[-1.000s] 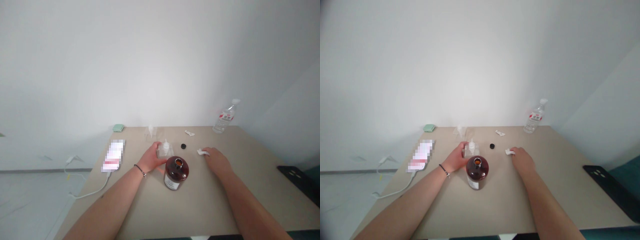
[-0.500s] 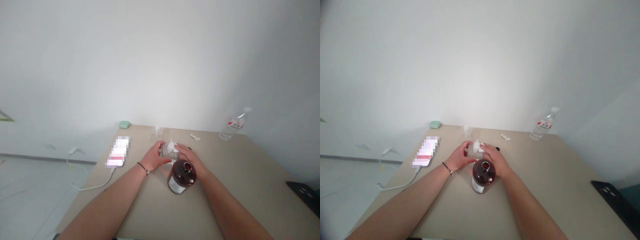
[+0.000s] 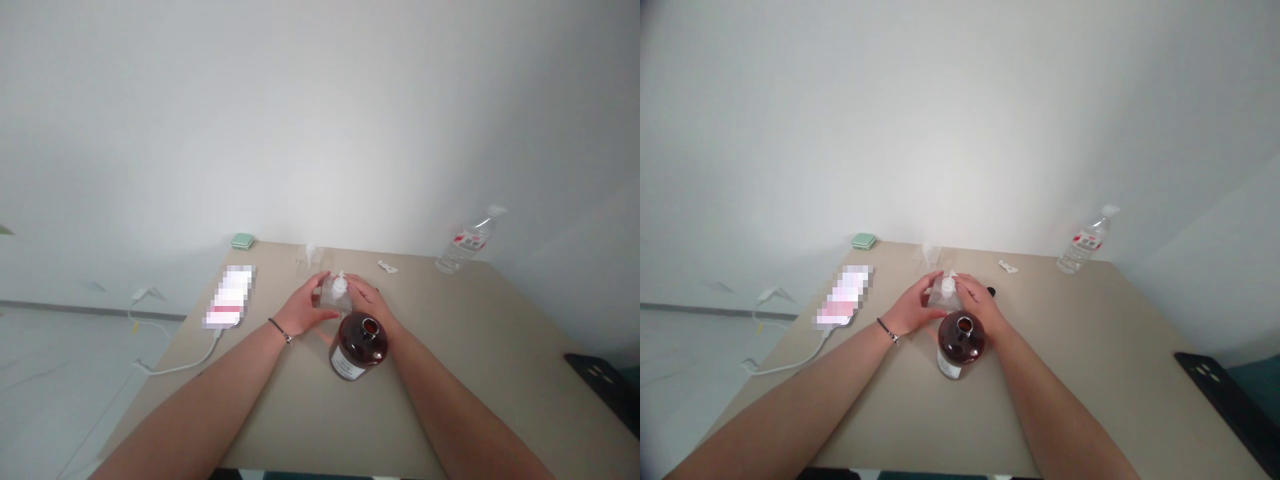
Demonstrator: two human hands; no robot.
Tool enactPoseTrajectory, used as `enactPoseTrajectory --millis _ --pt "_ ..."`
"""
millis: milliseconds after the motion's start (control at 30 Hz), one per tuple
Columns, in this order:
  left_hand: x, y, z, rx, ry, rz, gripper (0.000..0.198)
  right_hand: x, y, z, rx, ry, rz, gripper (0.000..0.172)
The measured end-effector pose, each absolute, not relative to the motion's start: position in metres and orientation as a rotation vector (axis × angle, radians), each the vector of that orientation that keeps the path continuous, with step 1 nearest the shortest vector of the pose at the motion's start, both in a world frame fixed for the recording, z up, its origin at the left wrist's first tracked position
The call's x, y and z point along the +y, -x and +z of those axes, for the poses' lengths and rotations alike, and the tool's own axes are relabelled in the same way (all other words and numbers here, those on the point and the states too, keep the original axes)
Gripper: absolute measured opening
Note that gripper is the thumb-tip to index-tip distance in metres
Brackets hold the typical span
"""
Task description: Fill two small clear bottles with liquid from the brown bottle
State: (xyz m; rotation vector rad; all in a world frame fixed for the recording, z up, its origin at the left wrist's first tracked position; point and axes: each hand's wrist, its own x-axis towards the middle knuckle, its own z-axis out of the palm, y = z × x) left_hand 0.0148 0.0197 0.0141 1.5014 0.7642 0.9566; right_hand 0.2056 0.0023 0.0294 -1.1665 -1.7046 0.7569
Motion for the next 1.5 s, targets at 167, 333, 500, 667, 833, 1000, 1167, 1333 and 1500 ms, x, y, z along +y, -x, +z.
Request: enactPoseTrajectory --millis 167,333,500,667,833,1000,1167,1333,1500 --pt "0.019 -0.024 0.013 0.903 -1.433 1.202 0.073 0.000 -0.200 0.033 -1.583 1.186 0.731 0.042" --pt "0.013 -0.032 0.011 0.938 -1.546 1.201 0.066 0.006 -0.194 0.028 -1.516 1.240 0.675 0.041" --pt "0.010 -0.034 0.014 1.118 -1.600 1.223 0.081 0.013 -0.188 0.028 -1.564 1.206 0.791 0.039" --pt "0.012 -0.031 0.018 0.926 -1.574 1.195 0.066 0.017 -0.190 0.030 -1.431 1.132 1.062 0.042" --pt "0.013 -0.026 0.013 0.855 -1.551 1.181 0.070 0.013 -0.188 0.031 -1.337 1.145 1.120 0.041" --pt "0.014 -0.028 0.009 1.021 -1.441 1.294 0.075 0.010 -0.185 0.029 -1.291 1.137 0.971 0.039" --pt "0.022 -0.027 0.010 0.932 -1.431 1.302 0.051 0.013 -0.186 0.025 -1.186 1.097 1.047 0.042" --pt "0.023 -0.022 0.012 0.774 -1.385 1.242 0.048 0.011 -0.190 0.031 -1.050 1.085 1.216 0.041" --pt "0.023 -0.021 0.013 0.750 -1.345 1.175 0.048 0.010 -0.189 0.030 -1.039 1.097 1.207 0.043"
